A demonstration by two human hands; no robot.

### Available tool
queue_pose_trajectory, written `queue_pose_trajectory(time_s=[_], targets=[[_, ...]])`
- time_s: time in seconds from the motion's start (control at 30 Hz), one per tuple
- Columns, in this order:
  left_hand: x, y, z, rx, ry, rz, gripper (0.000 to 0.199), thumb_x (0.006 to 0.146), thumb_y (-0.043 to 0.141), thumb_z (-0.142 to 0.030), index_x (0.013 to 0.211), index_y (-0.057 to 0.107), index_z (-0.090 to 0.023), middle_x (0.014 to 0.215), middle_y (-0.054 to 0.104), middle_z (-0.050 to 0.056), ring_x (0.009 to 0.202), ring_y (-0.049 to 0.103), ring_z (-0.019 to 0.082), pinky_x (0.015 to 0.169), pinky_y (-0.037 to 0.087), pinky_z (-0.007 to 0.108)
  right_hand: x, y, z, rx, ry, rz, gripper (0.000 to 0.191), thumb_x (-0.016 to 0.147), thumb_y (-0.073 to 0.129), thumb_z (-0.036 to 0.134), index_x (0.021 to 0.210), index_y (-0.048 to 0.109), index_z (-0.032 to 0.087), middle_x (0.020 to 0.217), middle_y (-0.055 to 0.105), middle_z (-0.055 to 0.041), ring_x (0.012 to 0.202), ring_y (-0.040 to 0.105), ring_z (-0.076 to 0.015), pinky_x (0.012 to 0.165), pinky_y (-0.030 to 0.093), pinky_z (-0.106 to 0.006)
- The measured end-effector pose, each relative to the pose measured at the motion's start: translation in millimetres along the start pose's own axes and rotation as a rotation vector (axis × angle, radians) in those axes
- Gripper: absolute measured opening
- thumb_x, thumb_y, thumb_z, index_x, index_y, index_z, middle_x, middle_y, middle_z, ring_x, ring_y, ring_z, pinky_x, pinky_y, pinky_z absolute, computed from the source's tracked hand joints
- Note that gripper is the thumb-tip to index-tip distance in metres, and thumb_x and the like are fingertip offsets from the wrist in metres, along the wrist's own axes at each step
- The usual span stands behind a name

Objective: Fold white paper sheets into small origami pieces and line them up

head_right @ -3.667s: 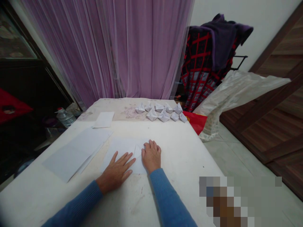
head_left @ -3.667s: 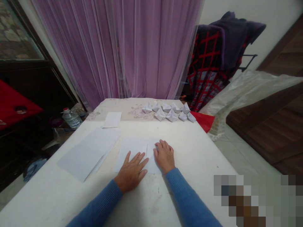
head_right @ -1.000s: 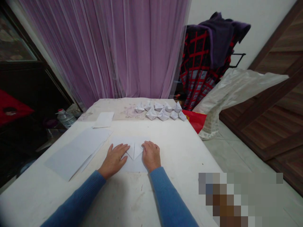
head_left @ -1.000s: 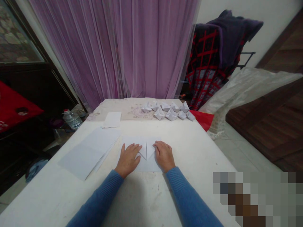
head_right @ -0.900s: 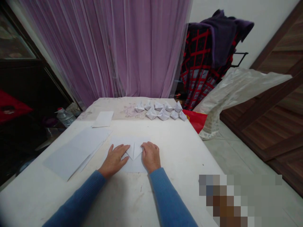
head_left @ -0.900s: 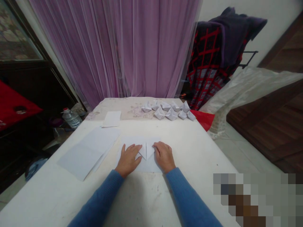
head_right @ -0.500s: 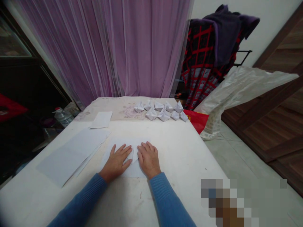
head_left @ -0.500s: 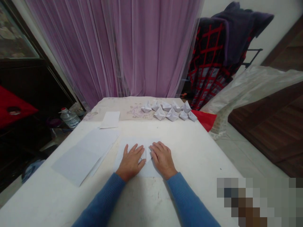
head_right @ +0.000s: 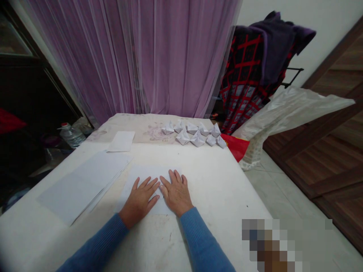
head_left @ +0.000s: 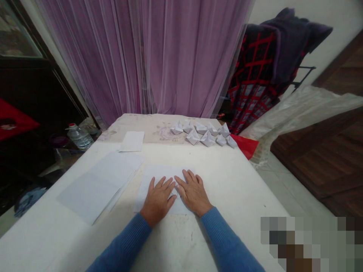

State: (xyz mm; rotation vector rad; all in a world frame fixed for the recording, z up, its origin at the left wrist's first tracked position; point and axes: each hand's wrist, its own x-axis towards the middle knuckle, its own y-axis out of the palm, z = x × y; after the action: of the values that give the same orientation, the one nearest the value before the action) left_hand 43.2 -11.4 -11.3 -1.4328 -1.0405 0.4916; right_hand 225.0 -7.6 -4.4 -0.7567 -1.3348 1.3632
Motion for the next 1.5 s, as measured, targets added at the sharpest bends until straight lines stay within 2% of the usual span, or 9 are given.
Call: queue_pose_trajectory(time_s=[0.27, 0.47, 0.7, 0.93, 1.13, 1.5], targets=[[-1.1, 5.3, -0.7, -0.042, -0.024, -0.040, 0.039, 0.094, 0.046, -0.040, 0.130, 0.056, -0.026, 0.135, 0.059, 0.008, 0.130, 0.047, 0.027, 0.113, 0.022, 0.057, 1.3, 1.6, 2.3, 0.011, 0.031, 0.000, 0.039, 0.097, 0.043, 0.040, 0.135, 0.052, 0.036, 0.148, 0.043, -0.0089, 0.137, 0.035, -0.0298, 0.106, 0.028, -0.054], [-0.3, -3.7, -3.3, -0.057, -0.033, -0.036, 0.033, 0.092, 0.053, -0.037, 0.123, 0.060, -0.029, 0.131, 0.062, 0.006, 0.126, 0.051, 0.027, 0.112, 0.023, 0.059, -2.3, 3.3, 2.4, 0.071, 0.000, -0.078, 0.031, 0.097, 0.044, 0.036, 0.121, 0.064, 0.036, 0.148, 0.042, -0.0066, 0.141, 0.027, -0.0277, 0.111, 0.019, -0.055], [3.8, -16.1, -9.2, -0.064, -0.094, -0.049, 0.019, 0.089, 0.059, -0.033, 0.104, 0.069, -0.031, 0.115, 0.069, 0.004, 0.107, 0.062, 0.024, 0.110, 0.029, 0.055, 0.0, 2.1, 3.9, 0.047, 0.060, -0.077, 0.032, 0.097, 0.044, 0.034, 0.123, 0.062, 0.037, 0.149, 0.042, -0.0058, 0.141, 0.028, -0.0286, 0.110, 0.023, -0.054], [4.2, -18.0, -11.6, -0.088, -0.092, -0.051, 0.017, 0.087, 0.060, -0.030, 0.102, 0.068, -0.029, 0.113, 0.070, 0.003, 0.108, 0.061, 0.024, 0.109, 0.027, 0.057, 4.4, 4.6, 4.4, 0.014, 0.090, -0.018, 0.035, 0.097, 0.045, 0.038, 0.130, 0.057, 0.040, 0.149, 0.041, -0.0065, 0.140, 0.029, -0.0317, 0.108, 0.025, -0.057], [3.4, -15.7, -12.2, -0.109, -0.114, -0.068, 0.014, 0.088, 0.059, -0.030, 0.099, 0.067, -0.026, 0.113, 0.069, 0.005, 0.107, 0.062, 0.024, 0.109, 0.028, 0.056, 2.1, 2.7, 3.6, 0.023, 0.059, -0.023, 0.039, 0.097, 0.043, 0.037, 0.135, 0.051, 0.037, 0.150, 0.040, -0.0084, 0.140, 0.029, -0.0301, 0.108, 0.026, -0.056], [2.4, -11.8, -8.2, -0.122, -0.103, -0.097, 0.013, 0.087, 0.061, -0.031, 0.097, 0.067, -0.026, 0.112, 0.070, 0.004, 0.108, 0.061, 0.023, 0.110, 0.027, 0.053, 1.7, 0.7, 4.2, 0.023, 0.053, -0.023, 0.035, 0.096, 0.045, 0.036, 0.128, 0.059, 0.035, 0.146, 0.044, -0.0100, 0.139, 0.032, -0.0314, 0.108, 0.025, -0.056]])
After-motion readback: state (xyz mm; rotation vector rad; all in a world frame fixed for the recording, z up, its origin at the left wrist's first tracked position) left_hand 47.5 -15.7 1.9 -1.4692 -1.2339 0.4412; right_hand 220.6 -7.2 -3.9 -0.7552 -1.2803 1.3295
